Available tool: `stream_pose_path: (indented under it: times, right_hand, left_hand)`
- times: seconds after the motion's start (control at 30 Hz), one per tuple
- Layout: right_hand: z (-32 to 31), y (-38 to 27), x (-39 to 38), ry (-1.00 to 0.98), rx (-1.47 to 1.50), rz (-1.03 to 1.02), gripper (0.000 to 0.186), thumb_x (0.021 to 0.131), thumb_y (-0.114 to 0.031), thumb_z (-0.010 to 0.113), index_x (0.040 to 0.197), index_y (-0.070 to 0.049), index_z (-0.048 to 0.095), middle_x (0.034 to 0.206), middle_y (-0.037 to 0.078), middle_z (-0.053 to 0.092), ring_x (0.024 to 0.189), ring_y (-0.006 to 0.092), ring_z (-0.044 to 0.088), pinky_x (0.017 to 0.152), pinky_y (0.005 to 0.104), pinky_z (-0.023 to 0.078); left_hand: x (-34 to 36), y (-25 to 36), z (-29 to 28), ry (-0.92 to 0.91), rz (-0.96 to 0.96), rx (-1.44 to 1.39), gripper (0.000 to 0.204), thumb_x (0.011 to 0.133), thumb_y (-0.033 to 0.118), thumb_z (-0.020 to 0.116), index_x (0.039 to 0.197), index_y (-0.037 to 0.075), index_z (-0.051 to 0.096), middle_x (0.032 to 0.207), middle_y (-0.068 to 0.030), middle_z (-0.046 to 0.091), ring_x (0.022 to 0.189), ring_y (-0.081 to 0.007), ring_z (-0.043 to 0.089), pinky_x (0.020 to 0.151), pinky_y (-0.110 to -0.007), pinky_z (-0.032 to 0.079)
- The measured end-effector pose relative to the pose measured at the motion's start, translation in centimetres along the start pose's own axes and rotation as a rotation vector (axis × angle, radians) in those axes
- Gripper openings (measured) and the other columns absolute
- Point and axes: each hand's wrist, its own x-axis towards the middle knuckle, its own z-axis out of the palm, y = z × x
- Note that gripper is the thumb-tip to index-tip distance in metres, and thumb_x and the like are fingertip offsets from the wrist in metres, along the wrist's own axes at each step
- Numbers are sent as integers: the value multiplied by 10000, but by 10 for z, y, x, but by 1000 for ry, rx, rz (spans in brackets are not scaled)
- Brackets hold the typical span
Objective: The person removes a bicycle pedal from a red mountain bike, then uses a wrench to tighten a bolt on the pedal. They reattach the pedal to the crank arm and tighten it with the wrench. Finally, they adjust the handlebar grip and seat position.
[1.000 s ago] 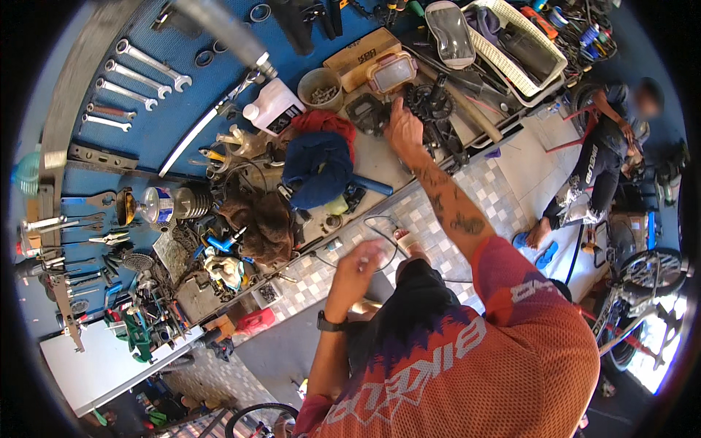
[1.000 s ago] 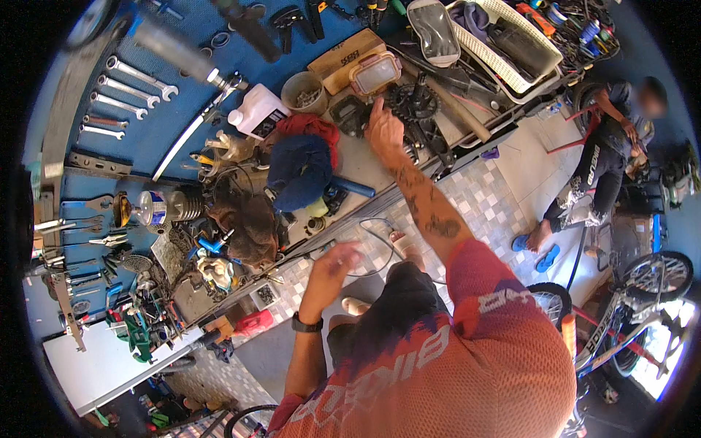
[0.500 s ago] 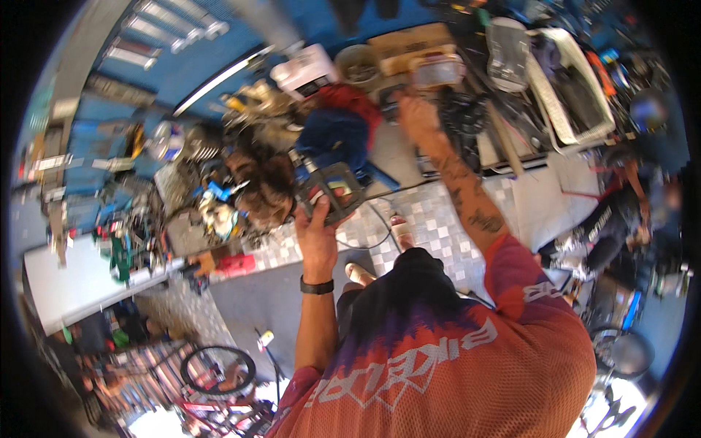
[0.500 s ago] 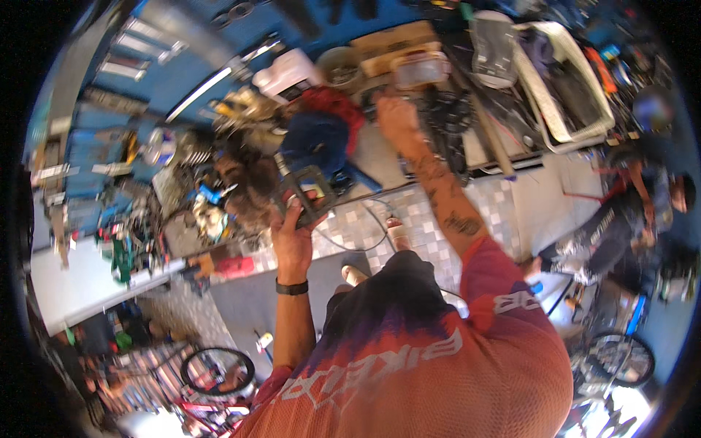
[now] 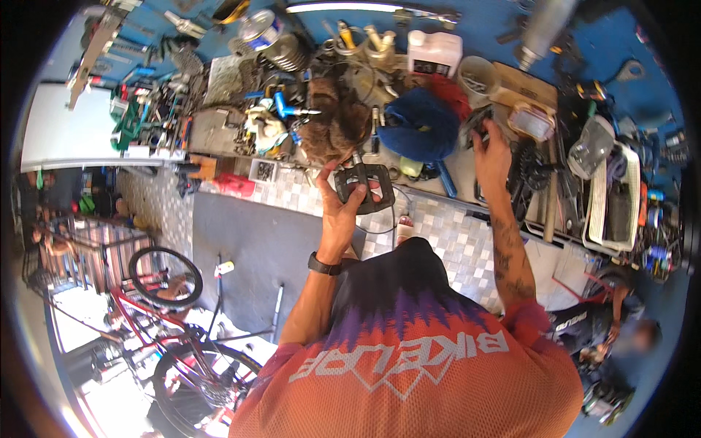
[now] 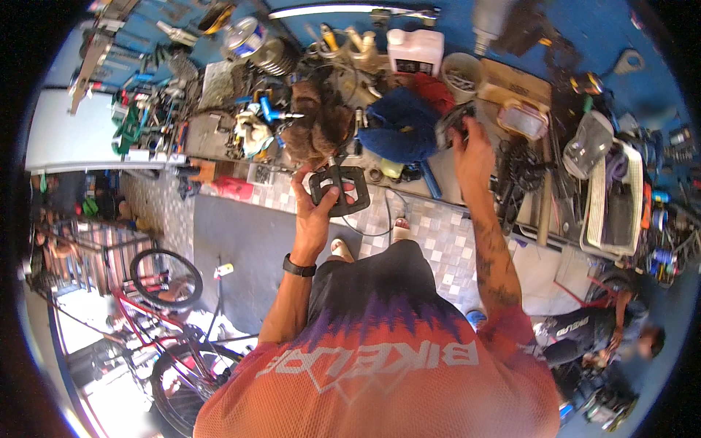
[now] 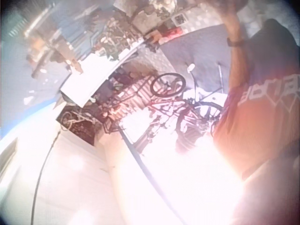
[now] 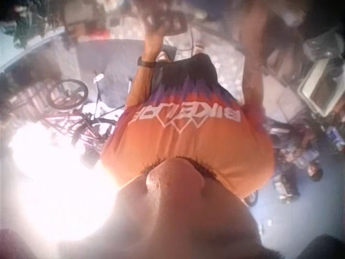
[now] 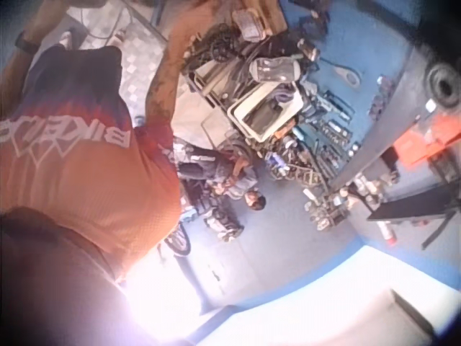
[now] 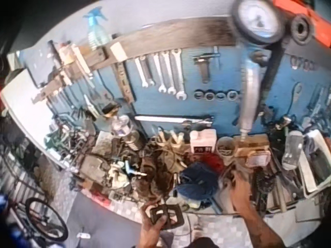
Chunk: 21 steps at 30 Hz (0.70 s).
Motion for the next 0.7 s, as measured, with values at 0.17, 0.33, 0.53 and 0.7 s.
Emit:
stream_pose_path:
  times: [0.17, 0.33, 0.53, 0.7]
  right_hand:
    - [-5, -138, -47, -460, 106, -602, 345, 908, -129, 709, 1246, -197, 723, 1080, 44, 671, 890, 221, 731, 708, 350, 592]
    - [39, -229, -65, -681, 151, -776, 276, 886, -159, 730, 1145, -64, 720, 1086, 54, 656, 983, 227, 706, 777, 403, 604]
    - [133, -266, -29, -391, 421, -282, 270, 892, -257, 842, 1030, -81, 692, 1000, 69, 687, 792, 247, 705, 669, 385, 567]
    - [223, -272, -10, -430, -44, -174, 230, 916, -242, 805, 976, -70, 663, 930, 74, 678, 795, 303, 714, 668, 409, 567]
  left_hand:
    - [-5, -7, -22, 28, -18, -189, 753, 1043, 244, 696, 1606, 147, 206, 1319, -199, 637, 1132, -273, 684, 999, -430, 580]
    - [-14, 2, -66, 129, -25, -427, 805, 1019, 120, 697, 1644, 165, 191, 1416, -193, 556, 1243, -300, 623, 1010, -458, 591]
    - [-3, 37, -185, 390, -17, -327, 583, 944, 12, 687, 1484, 24, 465, 1245, -149, 684, 1073, -293, 735, 822, -454, 686]
    - [60, 58, -262, 224, 21, -280, 505, 944, -15, 692, 1409, 39, 500, 1230, -136, 693, 1076, -275, 736, 824, -436, 688]
